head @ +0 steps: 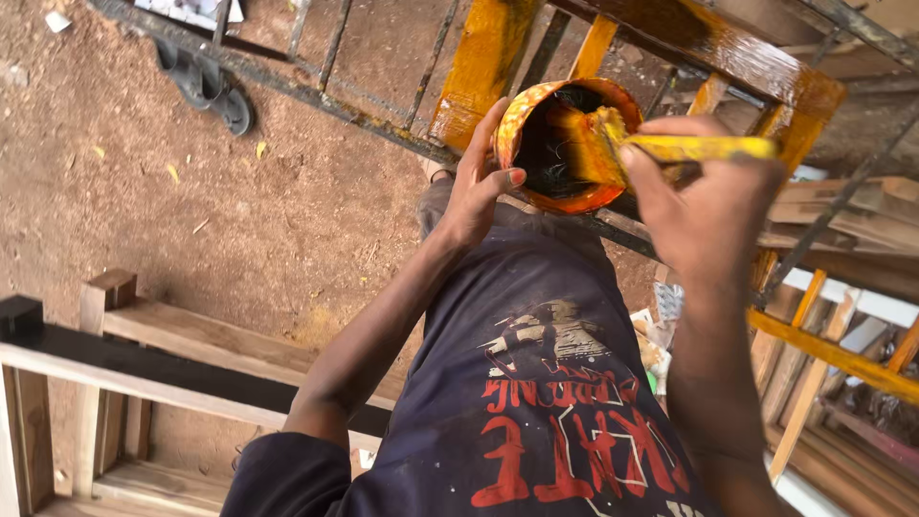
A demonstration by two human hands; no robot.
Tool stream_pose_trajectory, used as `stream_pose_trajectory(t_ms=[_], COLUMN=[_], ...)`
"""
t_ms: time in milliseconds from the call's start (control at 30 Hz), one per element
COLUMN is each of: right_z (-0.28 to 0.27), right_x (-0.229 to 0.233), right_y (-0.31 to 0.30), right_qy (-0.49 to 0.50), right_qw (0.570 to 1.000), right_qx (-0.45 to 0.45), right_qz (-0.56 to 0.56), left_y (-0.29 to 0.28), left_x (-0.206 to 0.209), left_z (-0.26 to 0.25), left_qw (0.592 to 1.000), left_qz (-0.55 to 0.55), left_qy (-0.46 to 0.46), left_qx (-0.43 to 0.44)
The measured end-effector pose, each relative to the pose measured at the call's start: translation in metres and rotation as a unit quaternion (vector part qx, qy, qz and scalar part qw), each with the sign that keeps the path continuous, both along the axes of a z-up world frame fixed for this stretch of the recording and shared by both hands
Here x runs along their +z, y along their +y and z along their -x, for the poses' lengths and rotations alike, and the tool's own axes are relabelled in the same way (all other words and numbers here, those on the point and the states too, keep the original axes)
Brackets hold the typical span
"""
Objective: The person applies a dark liquid stain to a wooden window frame using a paintbrush, repeatedly dipping the brush into a plastic container of stain and brushing it over the wooden surfaces.
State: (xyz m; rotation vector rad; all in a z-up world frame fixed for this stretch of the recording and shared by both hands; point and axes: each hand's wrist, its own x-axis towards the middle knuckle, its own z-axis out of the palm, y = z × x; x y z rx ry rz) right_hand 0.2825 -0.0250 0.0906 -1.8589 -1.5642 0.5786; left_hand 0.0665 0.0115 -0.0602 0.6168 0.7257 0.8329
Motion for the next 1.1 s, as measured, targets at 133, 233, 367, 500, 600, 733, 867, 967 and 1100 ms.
stream_pose_trajectory(t_ms=[133,233,367,500,600,733,867,967,1100], right_z=[-0.016,-0.037,-0.034,-0.01,-0.004,-0.039,-0.057,-0.056,-0.045], right_x=[-0.018,-0.015,-0.016,-0.038,-0.045,-0.032,-0.041,-0.068,-0.114], right_y=[-0.009,-0.023,-0.031,-0.027,-0.028,-0.046,-0.056,-0.066,-0.086], right_qy=[0.018,0.134,0.203,0.038,0.007,0.214,0.398,0.498,0.633], right_qw=[0.999,0.987,0.964,0.994,0.994,0.959,0.884,0.819,0.719], right_qx=[-0.048,-0.073,-0.173,-0.103,-0.112,-0.186,-0.241,-0.284,-0.284], right_qz=[0.003,-0.051,-0.023,-0.012,-0.004,-0.014,-0.035,-0.016,-0.036], left_y=[0.003,0.005,0.009,0.01,0.013,0.014,0.019,0.026,0.033], left_x=[0.001,0.001,0.004,0.002,0.002,-0.003,-0.007,-0.002,0.015], left_z=[-0.005,-0.002,0.003,0.001,0.002,0.007,0.01,0.013,0.015], left_qw=[0.999,0.999,0.993,0.99,0.992,0.997,0.999,0.997,0.996], left_qz=[-0.025,-0.021,-0.051,-0.06,-0.048,-0.018,0.012,0.044,0.048], left_qy=[0.019,0.03,0.091,0.105,0.081,0.031,-0.002,-0.039,-0.036], left_qx=[-0.021,-0.03,-0.061,-0.072,-0.082,-0.064,-0.047,-0.051,-0.07])
